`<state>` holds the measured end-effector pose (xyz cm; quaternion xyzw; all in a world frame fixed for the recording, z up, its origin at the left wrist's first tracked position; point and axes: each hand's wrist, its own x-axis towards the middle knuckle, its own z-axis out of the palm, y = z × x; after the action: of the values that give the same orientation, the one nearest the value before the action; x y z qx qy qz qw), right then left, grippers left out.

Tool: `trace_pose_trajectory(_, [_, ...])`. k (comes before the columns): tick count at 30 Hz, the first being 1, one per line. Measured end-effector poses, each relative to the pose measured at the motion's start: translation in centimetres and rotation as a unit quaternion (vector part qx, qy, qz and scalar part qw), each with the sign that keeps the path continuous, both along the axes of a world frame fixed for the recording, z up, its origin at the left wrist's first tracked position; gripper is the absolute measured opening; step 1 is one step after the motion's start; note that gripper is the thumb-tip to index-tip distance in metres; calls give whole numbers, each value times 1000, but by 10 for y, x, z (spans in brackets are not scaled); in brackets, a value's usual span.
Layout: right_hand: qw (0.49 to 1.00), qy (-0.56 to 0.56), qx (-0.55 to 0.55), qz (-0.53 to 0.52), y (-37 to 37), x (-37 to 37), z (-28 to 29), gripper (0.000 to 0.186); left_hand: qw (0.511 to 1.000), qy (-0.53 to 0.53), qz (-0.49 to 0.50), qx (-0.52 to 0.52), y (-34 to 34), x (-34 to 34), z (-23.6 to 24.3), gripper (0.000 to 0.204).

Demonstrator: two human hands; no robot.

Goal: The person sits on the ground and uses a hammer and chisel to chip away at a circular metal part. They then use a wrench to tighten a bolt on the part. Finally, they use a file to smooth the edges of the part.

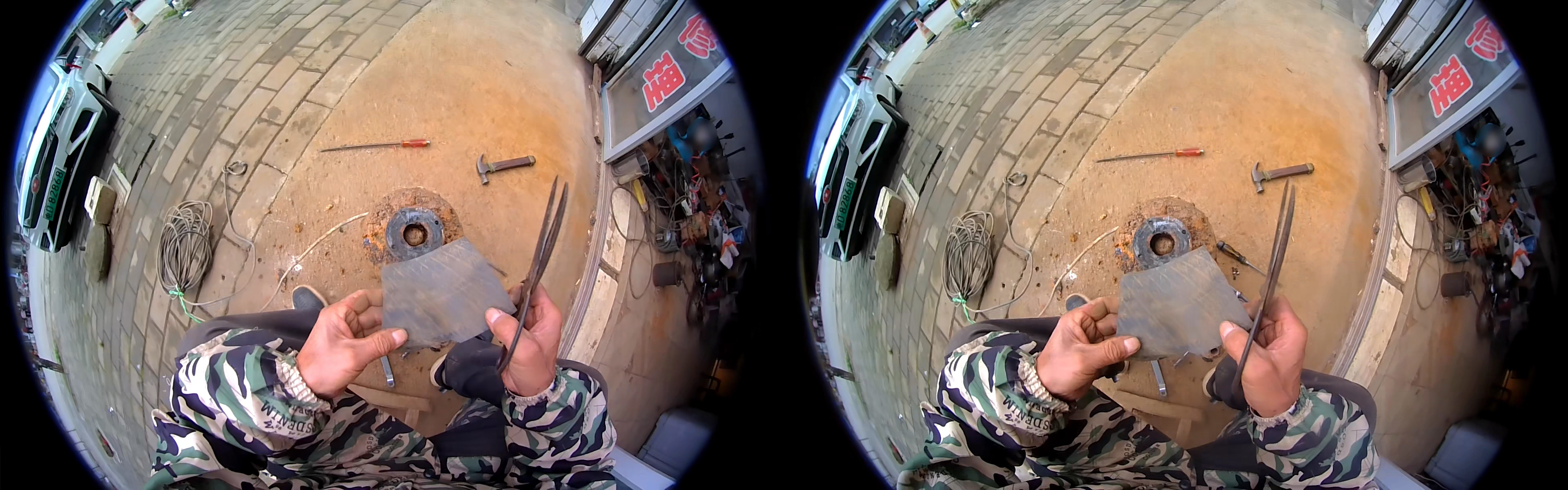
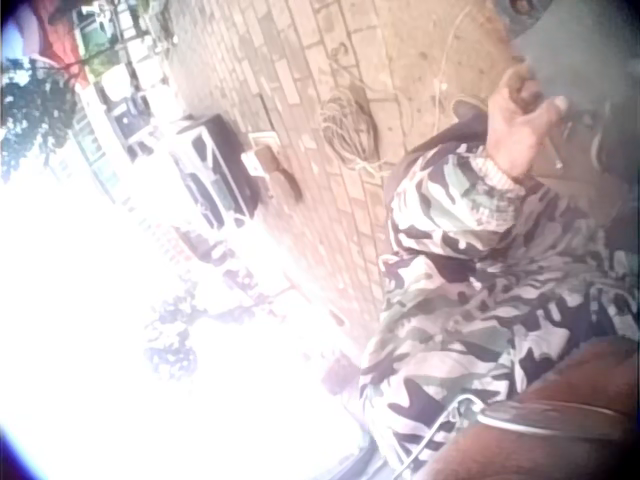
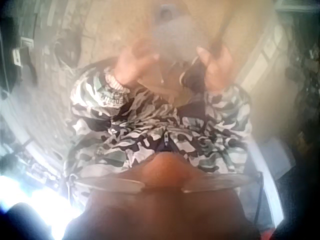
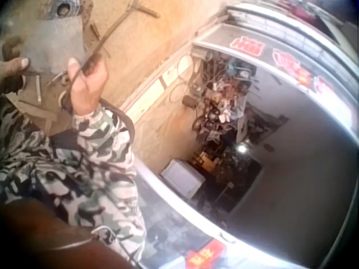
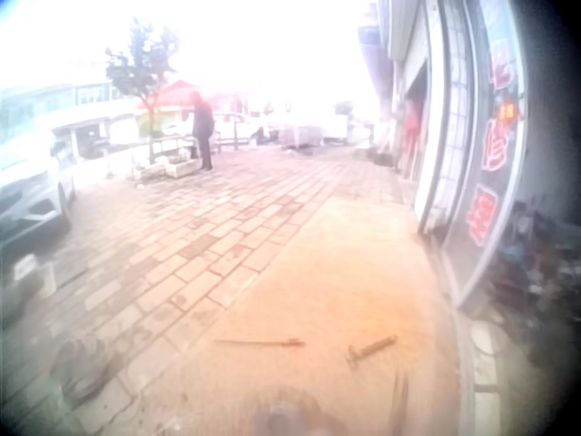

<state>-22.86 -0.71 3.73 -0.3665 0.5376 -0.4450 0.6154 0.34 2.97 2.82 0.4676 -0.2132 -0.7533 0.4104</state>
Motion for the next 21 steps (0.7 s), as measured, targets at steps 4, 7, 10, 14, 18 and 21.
trace_pose_trajectory(4, [1000,-8,-8,22,1,5,-3,25,999,51,11,-4,9,1,-11,51])
trace_pose_trajectory(7, [1000,-16,-1,22,3,7,-3,24,999,9,-34,-21,14,-1,-13,56])
trace_pose_trajectory(10, [999,-32,7,18,4,10,1,26,999,13,-42,-31,16,-7,-10,59])
trace_pose_trajectory(14, [999,-41,12,17,6,19,13,32,999,19,-3,-30,20,-13,-7,59])
trace_pose_trajectory(18, [999,-22,-4,26,4,18,7,34,998,12,12,-54,17,-16,-8,55])
trace_pose_trajectory(21, [1000,-12,-4,19,2,15,-2,33,998,-16,9,-62,12,-16,-19,51])
